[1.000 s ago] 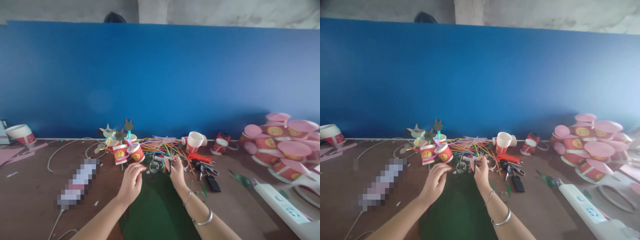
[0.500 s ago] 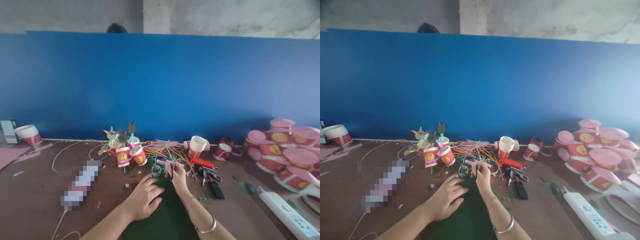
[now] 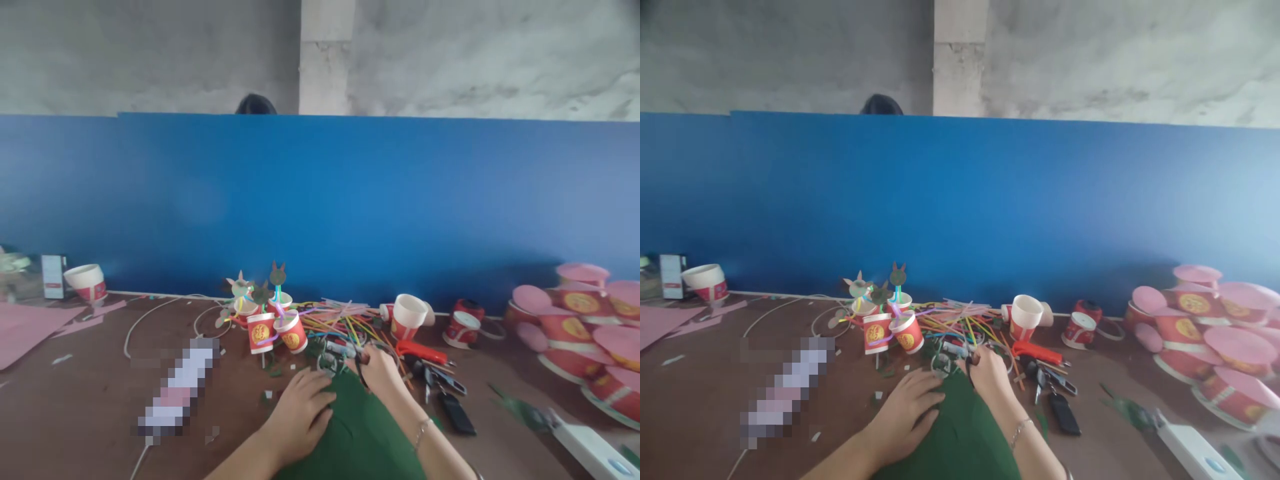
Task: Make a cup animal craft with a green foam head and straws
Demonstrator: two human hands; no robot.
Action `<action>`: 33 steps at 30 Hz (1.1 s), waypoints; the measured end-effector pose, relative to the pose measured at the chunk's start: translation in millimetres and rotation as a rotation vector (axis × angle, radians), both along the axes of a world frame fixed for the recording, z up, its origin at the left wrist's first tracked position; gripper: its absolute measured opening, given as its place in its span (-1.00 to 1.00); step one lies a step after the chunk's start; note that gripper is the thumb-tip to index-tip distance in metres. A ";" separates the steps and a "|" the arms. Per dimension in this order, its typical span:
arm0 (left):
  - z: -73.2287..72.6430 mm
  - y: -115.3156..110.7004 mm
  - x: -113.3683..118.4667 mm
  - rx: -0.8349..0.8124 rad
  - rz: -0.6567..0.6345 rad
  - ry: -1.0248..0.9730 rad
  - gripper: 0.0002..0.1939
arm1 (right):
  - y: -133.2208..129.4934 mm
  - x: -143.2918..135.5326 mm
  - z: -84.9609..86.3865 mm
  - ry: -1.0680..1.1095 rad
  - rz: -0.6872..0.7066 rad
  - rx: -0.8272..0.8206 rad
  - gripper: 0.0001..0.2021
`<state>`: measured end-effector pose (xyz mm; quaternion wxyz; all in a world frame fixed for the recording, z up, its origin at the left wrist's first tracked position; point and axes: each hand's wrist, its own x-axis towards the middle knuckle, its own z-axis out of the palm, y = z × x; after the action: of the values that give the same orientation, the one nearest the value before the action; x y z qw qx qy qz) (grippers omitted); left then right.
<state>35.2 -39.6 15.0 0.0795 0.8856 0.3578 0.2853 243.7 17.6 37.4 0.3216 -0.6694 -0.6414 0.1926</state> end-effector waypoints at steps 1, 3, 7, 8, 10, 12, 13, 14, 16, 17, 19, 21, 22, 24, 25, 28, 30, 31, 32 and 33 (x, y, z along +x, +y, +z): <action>-1.2 3.0 -2.4 0.049 0.071 -0.052 -0.66 | -2.5 2.6 4.2 -0.103 0.002 0.014 -0.67; -3.1 11.2 -9.2 0.139 0.226 -0.150 -0.62 | -9.9 6.8 11.1 -0.242 0.026 -0.047 -0.76; -1.9 31.9 -23.9 0.245 0.457 -0.307 -0.52 | -26.3 10.9 16.1 -0.433 0.033 -0.118 -0.91; -1.1 37.0 -26.5 0.221 0.467 -0.316 -0.49 | -29.3 10.8 16.2 -0.463 0.030 -0.121 -0.90; -0.3 46.2 -30.0 0.178 0.489 -0.318 -0.46 | -33.5 9.4 16.4 -0.481 0.049 -0.150 -0.83; -1.6 54.5 -32.1 0.189 0.483 -0.296 -0.45 | -36.0 7.2 16.8 -0.470 0.083 -0.187 -0.80; -2.6 58.3 -33.0 0.194 0.481 -0.286 -0.45 | -36.9 6.0 16.8 -0.468 0.096 -0.189 -0.79; -3.3 61.8 -33.8 0.195 0.472 -0.275 -0.46 | -37.7 5.0 16.4 -0.474 0.102 -0.181 -0.77; -2.1 66.8 -35.1 0.181 0.461 -0.253 -0.52 | -39.2 4.1 13.7 -0.507 0.096 -0.148 -0.68; 0.6 68.0 -35.5 0.168 0.463 -0.251 -0.57 | -39.9 4.3 11.3 -0.524 0.083 -0.153 -0.62; 9.9 67.1 -35.1 0.143 0.422 -0.256 -0.66 | -41.0 5.9 5.1 -0.543 0.068 -0.161 -0.56; 22.4 62.1 -32.5 0.144 0.402 -0.294 -0.74 | -40.4 7.6 0.3 -0.544 0.080 -0.157 -0.66; 28.8 58.7 -30.2 0.157 0.396 -0.313 -0.78 | -39.1 7.7 -0.4 -0.528 0.071 -0.136 -0.73; 39.8 51.3 -23.7 0.181 0.360 -0.353 -0.84 | -34.0 4.4 2.6 -0.430 0.045 -0.034 -0.84; 44.1 47.9 -19.7 0.190 0.342 -0.368 -0.85 | -30.4 0.8 6.3 -0.324 0.062 0.041 -0.82; 51.3 40.0 -7.8 0.176 0.317 -0.410 -0.87 | -18.4 -16.5 21.3 0.284 0.202 0.000 -0.61; 53.5 37.0 -2.3 0.142 0.268 -0.426 -0.88 | -12.9 -29.2 30.6 0.712 0.220 -0.019 -0.54; 54.8 36.3 -0.8 0.130 0.240 -0.432 -0.89 | -11.4 -34.7 34.5 0.875 0.192 0.038 -0.53; 56.5 36.0 0.0 0.119 0.212 -0.432 -0.89 | -10.7 -39.2 37.7 0.985 0.164 0.079 -0.53; 59.1 36.2 0.1 0.115 0.189 -0.427 -0.89 | -10.4 -42.6 40.5 1.048 0.135 0.126 -0.53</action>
<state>35.3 -3.4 74.1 0.0756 0.7708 0.3974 0.4922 201.1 7.2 77.9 0.6253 -0.4199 -0.4468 0.4828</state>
